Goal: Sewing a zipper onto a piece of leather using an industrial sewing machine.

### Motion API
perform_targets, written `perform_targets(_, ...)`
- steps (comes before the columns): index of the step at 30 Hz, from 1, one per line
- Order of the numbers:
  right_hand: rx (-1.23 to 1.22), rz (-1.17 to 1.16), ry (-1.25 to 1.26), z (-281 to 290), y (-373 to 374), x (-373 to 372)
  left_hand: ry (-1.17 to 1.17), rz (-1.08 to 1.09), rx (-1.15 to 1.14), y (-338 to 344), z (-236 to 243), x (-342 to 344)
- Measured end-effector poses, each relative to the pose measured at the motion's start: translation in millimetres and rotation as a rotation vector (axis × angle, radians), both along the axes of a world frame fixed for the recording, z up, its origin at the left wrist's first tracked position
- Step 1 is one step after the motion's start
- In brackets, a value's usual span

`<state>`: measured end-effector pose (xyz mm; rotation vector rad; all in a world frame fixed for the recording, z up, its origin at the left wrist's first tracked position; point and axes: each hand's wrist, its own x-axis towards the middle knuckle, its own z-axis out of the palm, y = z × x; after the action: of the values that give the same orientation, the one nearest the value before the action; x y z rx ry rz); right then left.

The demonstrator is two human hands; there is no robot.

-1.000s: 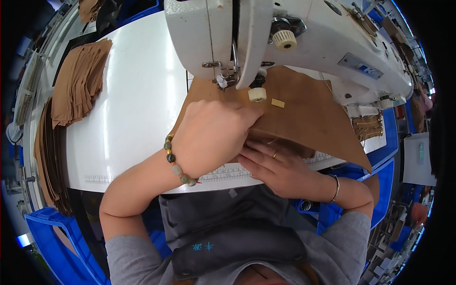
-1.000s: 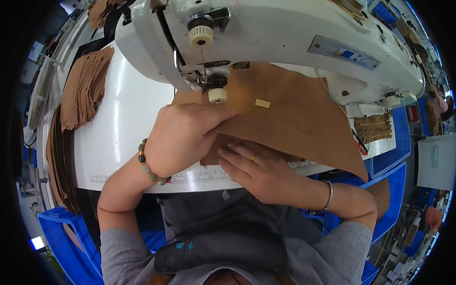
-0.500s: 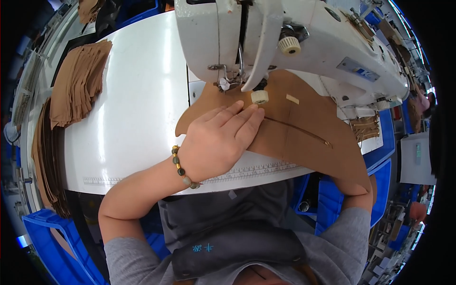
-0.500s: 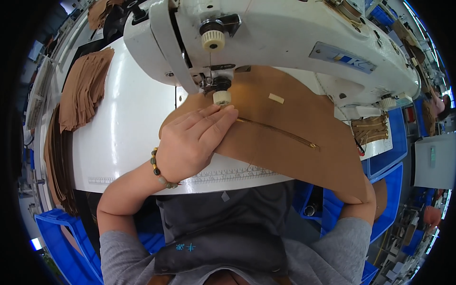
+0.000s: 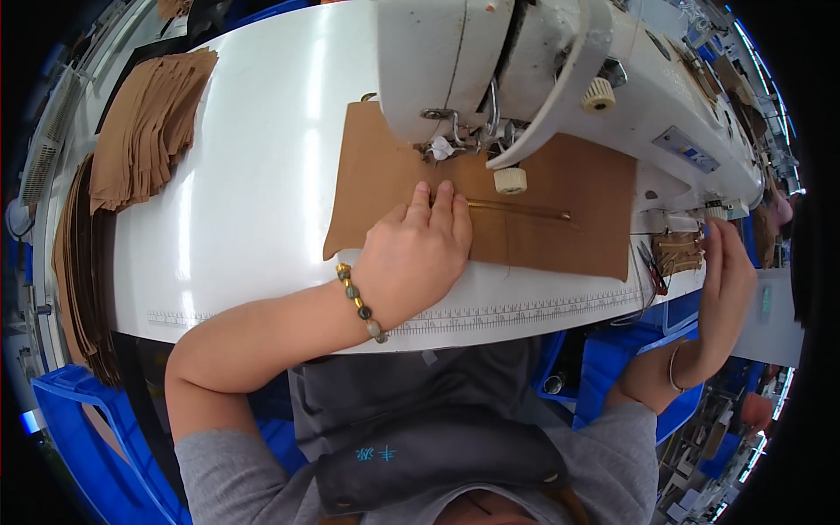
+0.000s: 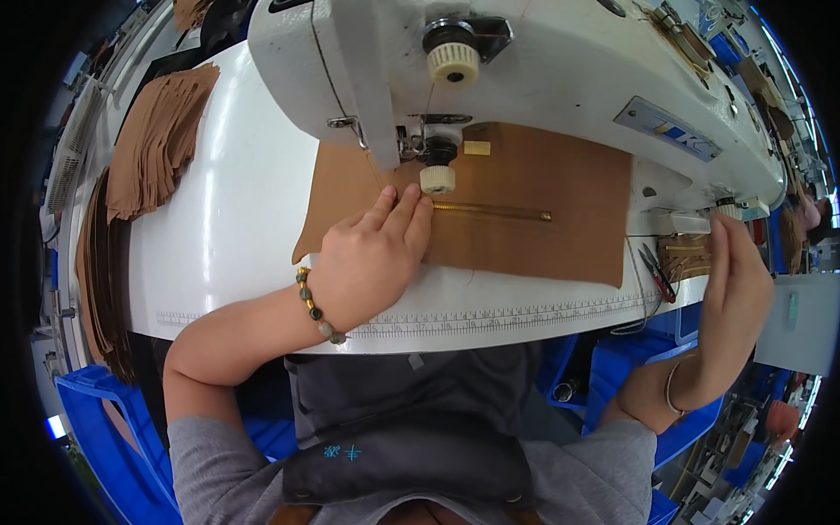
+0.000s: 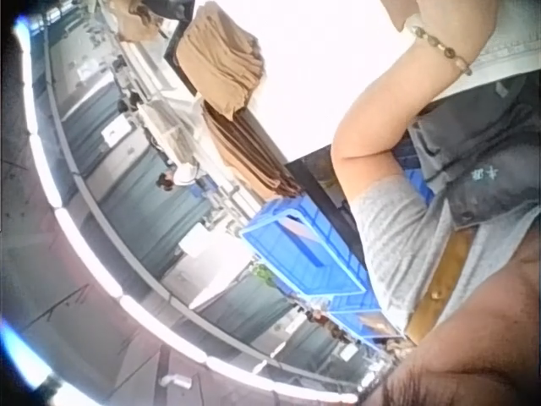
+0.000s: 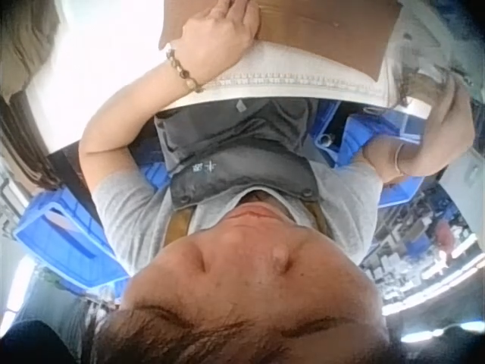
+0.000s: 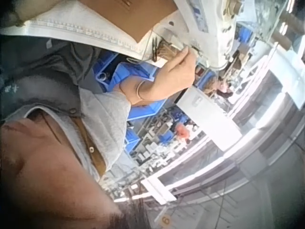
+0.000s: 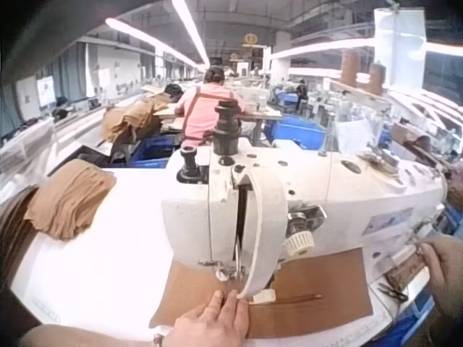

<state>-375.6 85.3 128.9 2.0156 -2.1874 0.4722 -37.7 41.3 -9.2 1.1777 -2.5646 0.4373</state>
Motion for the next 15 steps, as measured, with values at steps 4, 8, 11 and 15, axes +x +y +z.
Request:
perform_targets(4, -0.049, 0.539, -0.073, -15.4, -2.3, 56.1, 0.008, -0.007, 0.158, -13.8, 21.0, 8.4)
perform_targets(8, 0.085, 0.82, -0.14, -75.5, -42.5, 116.4, 0.14, -0.055, 0.576, -34.1, 49.7, 27.8)
perform_targets(11, 0.297, 0.777, -0.171, -90.4, -66.2, 130.4, 0.209, -0.167, 0.739, -63.5, 62.8, 43.4)
perform_targets(15, 0.332, 0.791, -0.266, -90.5, -76.3, 133.8, 0.236, -0.213, 0.825, -74.3, 62.8, 51.3)
